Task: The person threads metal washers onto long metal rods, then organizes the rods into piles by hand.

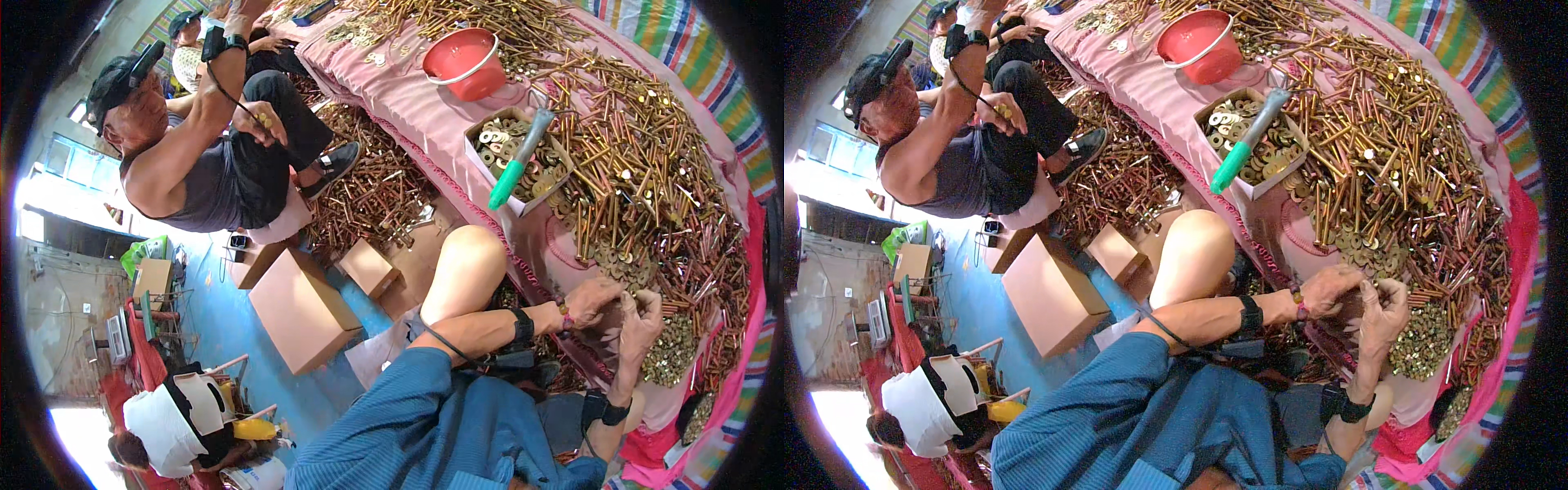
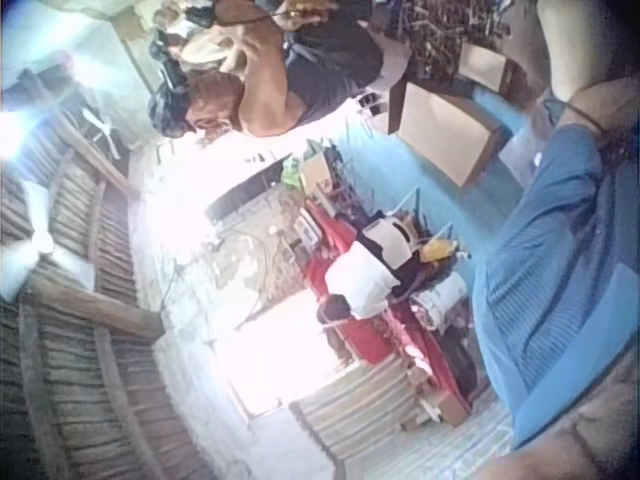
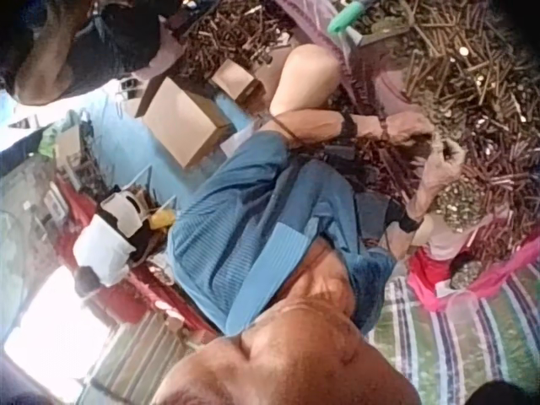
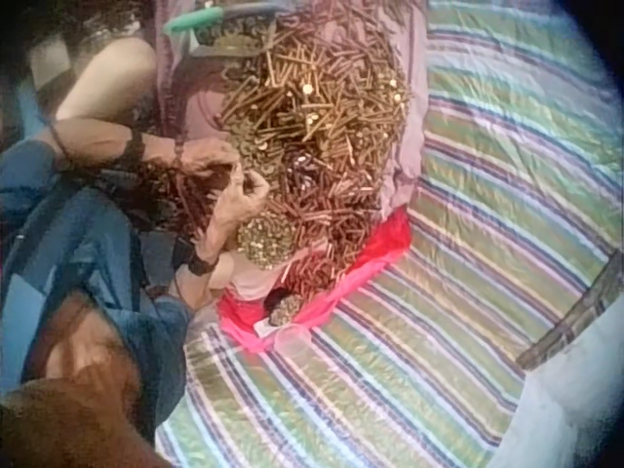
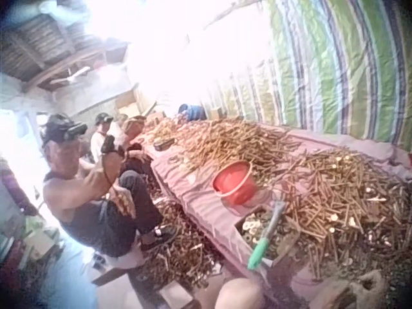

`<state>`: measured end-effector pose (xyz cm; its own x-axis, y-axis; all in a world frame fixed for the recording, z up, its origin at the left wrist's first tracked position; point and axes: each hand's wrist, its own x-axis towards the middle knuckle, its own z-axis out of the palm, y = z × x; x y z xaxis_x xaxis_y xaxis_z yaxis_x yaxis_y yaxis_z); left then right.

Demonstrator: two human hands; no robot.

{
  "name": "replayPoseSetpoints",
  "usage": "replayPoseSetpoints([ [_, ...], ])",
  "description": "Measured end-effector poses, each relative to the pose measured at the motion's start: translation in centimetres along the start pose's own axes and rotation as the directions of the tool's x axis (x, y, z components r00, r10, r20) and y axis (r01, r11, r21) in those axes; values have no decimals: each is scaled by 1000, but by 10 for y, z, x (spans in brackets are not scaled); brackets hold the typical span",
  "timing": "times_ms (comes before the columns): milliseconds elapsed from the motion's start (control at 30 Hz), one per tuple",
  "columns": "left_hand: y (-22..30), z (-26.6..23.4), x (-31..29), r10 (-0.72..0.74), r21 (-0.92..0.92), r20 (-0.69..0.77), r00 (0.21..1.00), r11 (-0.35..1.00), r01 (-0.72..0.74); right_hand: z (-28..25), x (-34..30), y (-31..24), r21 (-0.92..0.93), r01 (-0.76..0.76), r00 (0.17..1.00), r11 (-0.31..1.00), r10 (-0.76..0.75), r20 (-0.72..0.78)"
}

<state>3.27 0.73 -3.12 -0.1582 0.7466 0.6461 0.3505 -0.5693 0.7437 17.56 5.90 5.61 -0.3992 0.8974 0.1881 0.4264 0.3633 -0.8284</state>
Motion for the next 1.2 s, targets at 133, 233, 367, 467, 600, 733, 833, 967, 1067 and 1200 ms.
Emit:
replayPoseSetpoints([
  [133,-2,-4,-1,-32,11,22,999,999,32,9,-3,-31,35,49,998,998,-48,-32],
  [233,2,-5,0,-62,0,38,997,998,62,1,1,10,7,122,992,992,-122,18],
  [367,1,-6,0,-23,-2,-1,1000,1000,23,8,-2,-6,52,-69,998,996,69,-1],
  [467,3,-8,0,-33,1,10,999,999,33,10,-2,-30,98,9,1000,995,-7,-21],
  [600,10,7,9,11,-36,-9,1000,999,-11,-4,-5,-14,-8,40,991,999,-41,-127],
  [733,0,-14,-9,-94,51,50,994,994,92,23,-8,-39,66,-49,996,997,54,-64],
  [833,11,-25,-3,-154,139,93,984,980,141,18,-1,-38,-52,266,964,963,-267,-2],
  [967,21,-20,12,-46,82,100,994,996,38,4,-4,-27,-76,123,991,990,-126,-40],
  [1067,23,-20,14,-102,80,143,984,993,91,9,-9,-33,74,-13,996,997,19,-84],
  [1200,24,-21,11,-149,100,88,985,985,140,7,-4,-39,98,105,992,990,-97,-81],
])
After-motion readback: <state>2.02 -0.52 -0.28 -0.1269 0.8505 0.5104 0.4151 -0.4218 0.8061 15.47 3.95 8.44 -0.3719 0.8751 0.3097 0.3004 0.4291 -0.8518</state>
